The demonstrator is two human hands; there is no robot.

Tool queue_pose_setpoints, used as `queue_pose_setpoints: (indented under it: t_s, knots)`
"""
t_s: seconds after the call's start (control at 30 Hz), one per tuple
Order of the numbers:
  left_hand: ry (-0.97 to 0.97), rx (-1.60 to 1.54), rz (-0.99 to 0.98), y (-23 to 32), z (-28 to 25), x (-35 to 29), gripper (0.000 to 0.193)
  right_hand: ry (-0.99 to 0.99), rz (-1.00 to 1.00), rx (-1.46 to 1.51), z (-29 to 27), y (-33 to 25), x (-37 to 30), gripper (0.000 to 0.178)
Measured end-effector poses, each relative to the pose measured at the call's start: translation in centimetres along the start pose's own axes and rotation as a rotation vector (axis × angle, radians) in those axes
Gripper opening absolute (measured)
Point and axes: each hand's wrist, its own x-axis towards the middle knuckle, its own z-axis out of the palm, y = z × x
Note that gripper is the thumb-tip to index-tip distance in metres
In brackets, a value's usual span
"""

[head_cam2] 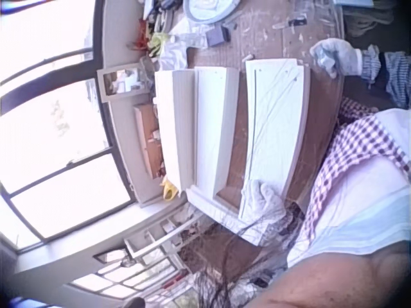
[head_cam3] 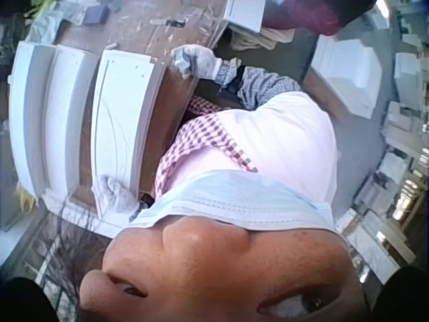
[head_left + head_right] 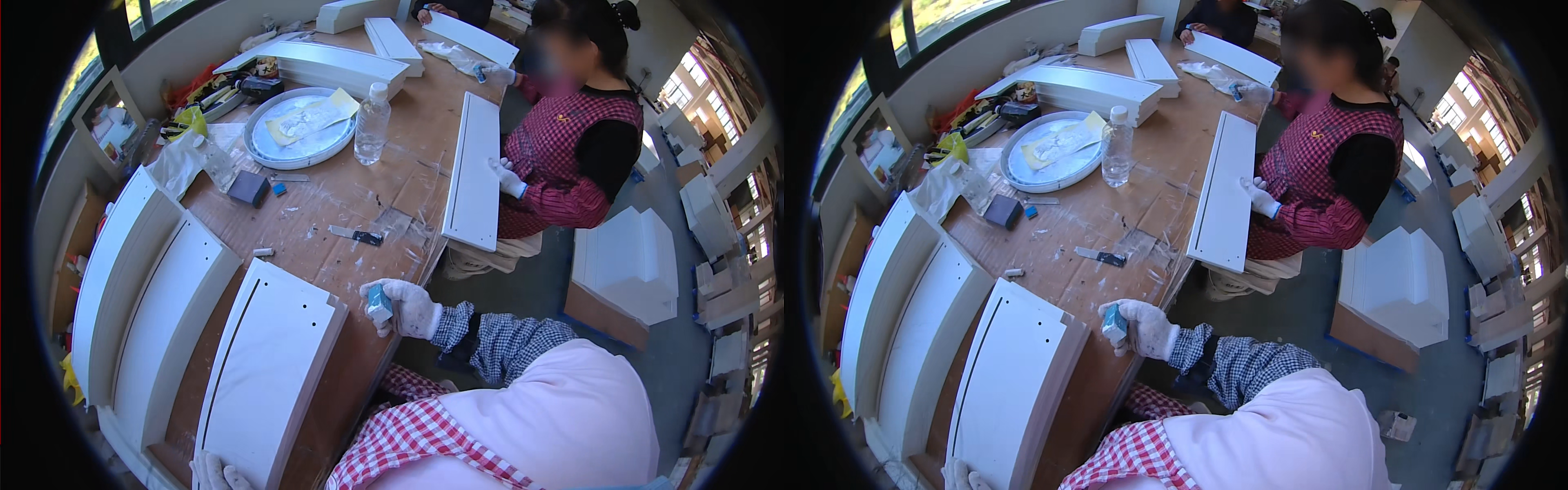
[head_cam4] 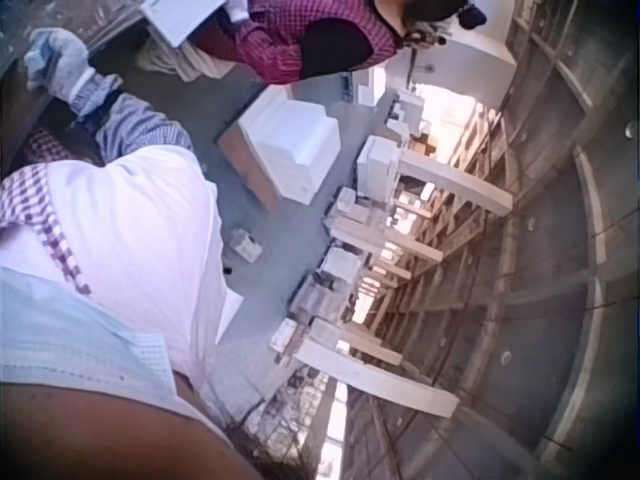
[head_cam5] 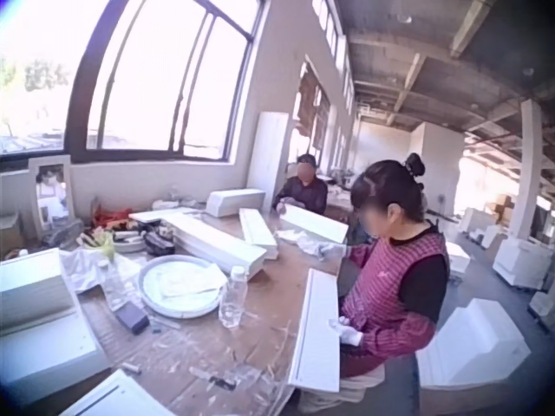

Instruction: Sanding and cleaning the edges of white furniture boards.

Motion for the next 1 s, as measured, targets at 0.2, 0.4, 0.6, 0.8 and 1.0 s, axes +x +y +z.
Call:
queue_pose_setpoints:
  t_s: [0.2,0.4,0.6,0.8,1.0]
  knots:
    - [-0.004,0.004,-0.077,1.1,-0.2,0.5,0.028,-0.091,-0.007,0.019,-0.6,0.2,0.3,0.037]
    - [-0.088,-0.023,-0.108,2.2,-1.1,1.1,0.027,-0.097,-0.029,0.032,-0.9,0.3,0.2,0.039]
    - [0.052,-0.045,0.042,-0.8,1.1,-0.2,0.028,-0.08,-0.029,-0.002,-1.4,0.8,0.5,0.044]
    - [0.145,-0.149,-0.108,-1.6,2.8,-1.1,0.028,-0.135,-0.076,0.017,0.2,-1.2,0.0,0.05]
    - [0.16,-0.13,-0.135,-1.1,2.8,-0.5,0.027,-0.156,-0.303,-0.347,5.5,-7.3,2.0,0.044]
